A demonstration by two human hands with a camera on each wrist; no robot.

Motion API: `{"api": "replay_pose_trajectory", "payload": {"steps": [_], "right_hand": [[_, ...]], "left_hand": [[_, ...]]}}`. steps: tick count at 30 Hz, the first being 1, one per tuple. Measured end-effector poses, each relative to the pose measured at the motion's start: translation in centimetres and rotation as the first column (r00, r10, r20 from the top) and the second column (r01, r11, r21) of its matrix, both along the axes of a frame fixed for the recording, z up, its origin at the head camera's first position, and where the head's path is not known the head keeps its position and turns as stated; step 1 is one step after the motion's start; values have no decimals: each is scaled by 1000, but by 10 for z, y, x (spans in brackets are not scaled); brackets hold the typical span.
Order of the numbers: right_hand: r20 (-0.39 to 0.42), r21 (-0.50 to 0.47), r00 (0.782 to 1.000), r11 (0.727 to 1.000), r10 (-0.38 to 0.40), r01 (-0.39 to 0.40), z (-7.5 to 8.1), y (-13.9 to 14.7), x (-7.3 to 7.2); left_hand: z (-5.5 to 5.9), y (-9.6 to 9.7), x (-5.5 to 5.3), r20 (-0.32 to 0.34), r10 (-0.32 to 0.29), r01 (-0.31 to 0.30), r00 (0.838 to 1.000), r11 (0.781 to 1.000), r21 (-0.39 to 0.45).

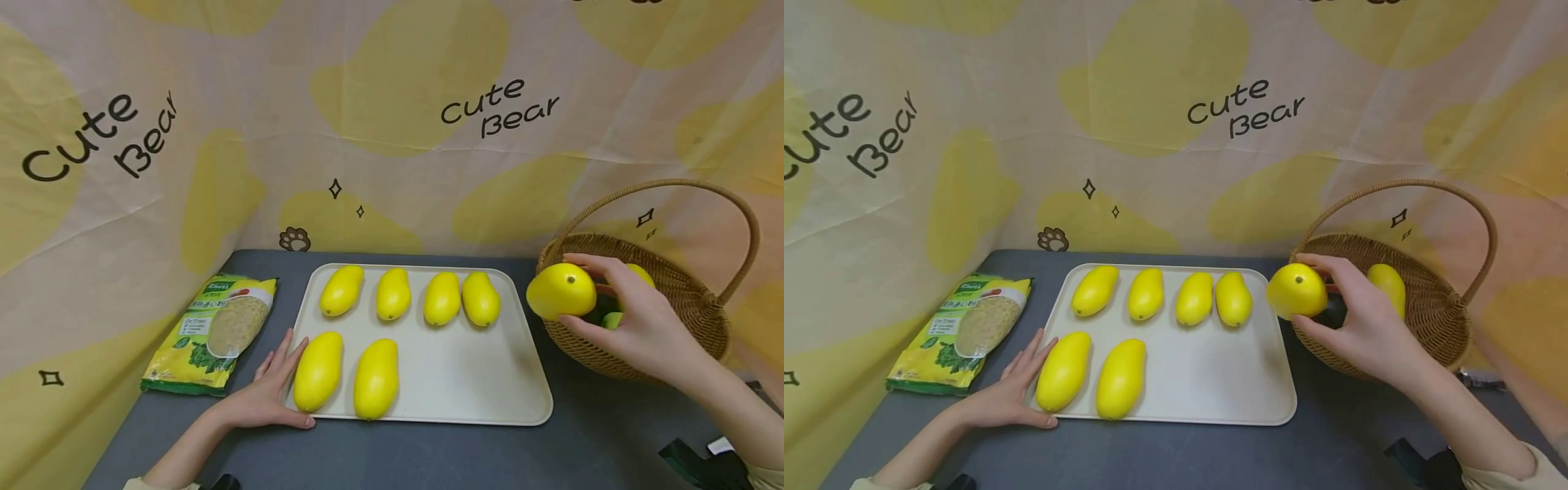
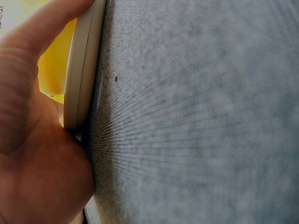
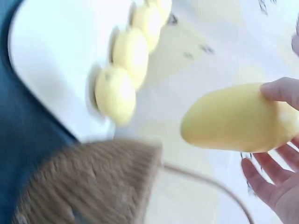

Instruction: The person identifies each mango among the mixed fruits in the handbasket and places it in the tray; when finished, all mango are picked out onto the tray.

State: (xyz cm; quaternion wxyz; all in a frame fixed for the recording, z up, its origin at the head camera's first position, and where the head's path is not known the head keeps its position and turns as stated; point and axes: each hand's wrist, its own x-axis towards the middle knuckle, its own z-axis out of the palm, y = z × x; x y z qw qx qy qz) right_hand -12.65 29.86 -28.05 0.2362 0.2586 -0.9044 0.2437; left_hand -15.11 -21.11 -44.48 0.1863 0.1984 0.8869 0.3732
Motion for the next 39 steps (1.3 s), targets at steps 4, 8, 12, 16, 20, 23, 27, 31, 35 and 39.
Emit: {"api": "replay_pose_trajectory", "payload": {"steps": [4, 8, 12, 16, 20, 23, 27, 31, 35, 39], "right_hand": [[-25, -4, 991, 991, 132, -132, -18, -23, -1], [-15, -12, 981, 981, 193, -194, -46, -45, -4], [-1, -4, 972, 972, 234, -234, -76, -67, -6], [6, 13, 960, 960, 278, -278, -101, -86, -6], [6, 65, 945, 943, 326, -326, -118, -99, -7], [17, 119, 932, 924, 363, -362, -126, -106, -10], [19, 181, 915, 898, 404, -400, -134, -111, -12], [29, 217, 903, 879, 430, -425, -138, -113, -14], [64, 237, 901, 871, 429, -431, -140, -115, -14], [86, 238, 901, 869, 425, -433, -141, -116, -13]], "left_hand": [[-1, -1, 0, -3, 0, 0, 1000, 1000, -7], [-1, -1, 0, -2, 0, 0, 1000, 1000, -16], [-1, 0, -1, 1, -1, 1, 1000, 1000, -21], [-1, 1, -1, -3, -9, 9, 1000, 1000, -26], [-2, 3, -2, -7, -12, 12, 1000, 999, -32], [-1, 3, -3, 0, -3, 3, 1000, 999, -34], [-1, 2, -3, 11, -3, 3, 1000, 999, -34], [-1, 1, -2, 13, -2, 3, 1000, 999, -37], [-1, -1, -2, 11, 5, -5, 1000, 999, -38], [-1, -2, -1, 16, 8, -8, 1000, 999, -32]]}}
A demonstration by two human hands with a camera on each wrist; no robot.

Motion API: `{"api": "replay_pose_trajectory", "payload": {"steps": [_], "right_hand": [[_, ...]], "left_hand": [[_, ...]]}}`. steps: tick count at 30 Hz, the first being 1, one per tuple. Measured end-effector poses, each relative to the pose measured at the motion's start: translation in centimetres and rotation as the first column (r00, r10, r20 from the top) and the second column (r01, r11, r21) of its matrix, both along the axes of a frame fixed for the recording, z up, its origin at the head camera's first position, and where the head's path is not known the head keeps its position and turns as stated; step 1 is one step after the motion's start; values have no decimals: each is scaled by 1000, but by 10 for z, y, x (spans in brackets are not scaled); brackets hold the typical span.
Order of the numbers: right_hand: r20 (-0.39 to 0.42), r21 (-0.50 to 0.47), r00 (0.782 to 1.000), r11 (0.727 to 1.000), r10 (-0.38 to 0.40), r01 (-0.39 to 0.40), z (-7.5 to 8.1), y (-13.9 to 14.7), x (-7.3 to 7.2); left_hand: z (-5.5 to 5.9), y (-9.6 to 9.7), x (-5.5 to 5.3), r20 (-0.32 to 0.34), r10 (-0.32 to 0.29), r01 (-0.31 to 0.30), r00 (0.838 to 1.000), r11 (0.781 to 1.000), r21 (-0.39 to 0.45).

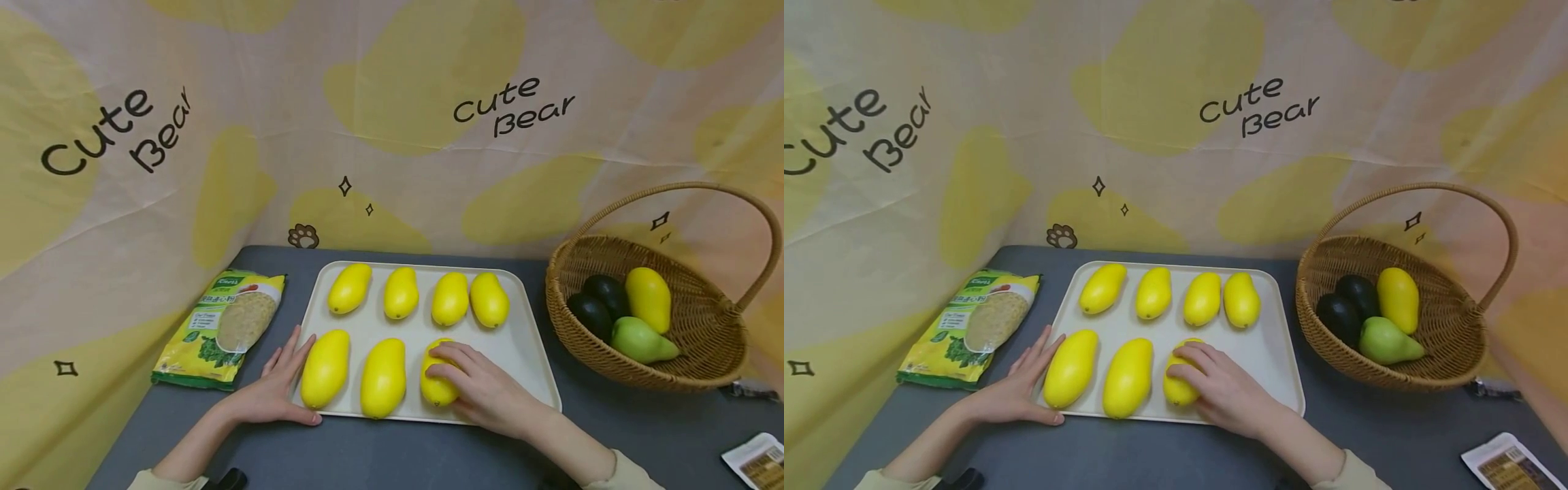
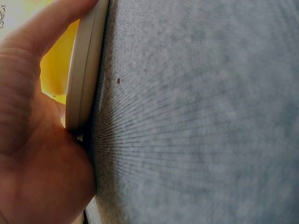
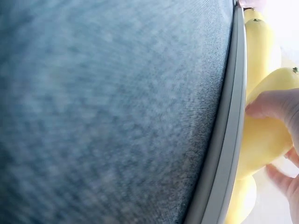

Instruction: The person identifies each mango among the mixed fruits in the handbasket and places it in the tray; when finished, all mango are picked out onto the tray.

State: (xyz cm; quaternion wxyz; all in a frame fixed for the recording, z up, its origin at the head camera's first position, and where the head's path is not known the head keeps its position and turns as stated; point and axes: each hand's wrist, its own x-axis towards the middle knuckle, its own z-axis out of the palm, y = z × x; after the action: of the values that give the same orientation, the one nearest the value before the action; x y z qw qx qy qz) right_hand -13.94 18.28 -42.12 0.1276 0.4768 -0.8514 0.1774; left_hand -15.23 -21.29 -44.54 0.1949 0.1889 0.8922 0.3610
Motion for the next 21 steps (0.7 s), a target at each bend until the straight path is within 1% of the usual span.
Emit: {"api": "replay_pose_trajectory", "payload": {"steps": [10, 15, 21], "right_hand": [[52, -30, 997, 998, 55, -54, 0, 5, 8], [103, -71, 994, 997, 42, -35, 1, 7, 12], [105, -101, 994, 995, 37, -26, 2, 8, 13]], "left_hand": [[3, 2, 1, 5, 4, -4, 1000, 1000, 0], [3, 2, 1, -2, 1, -1, 1000, 1000, 4], [2, 2, 1, 0, -1, 1, 1000, 1000, 19]]}}
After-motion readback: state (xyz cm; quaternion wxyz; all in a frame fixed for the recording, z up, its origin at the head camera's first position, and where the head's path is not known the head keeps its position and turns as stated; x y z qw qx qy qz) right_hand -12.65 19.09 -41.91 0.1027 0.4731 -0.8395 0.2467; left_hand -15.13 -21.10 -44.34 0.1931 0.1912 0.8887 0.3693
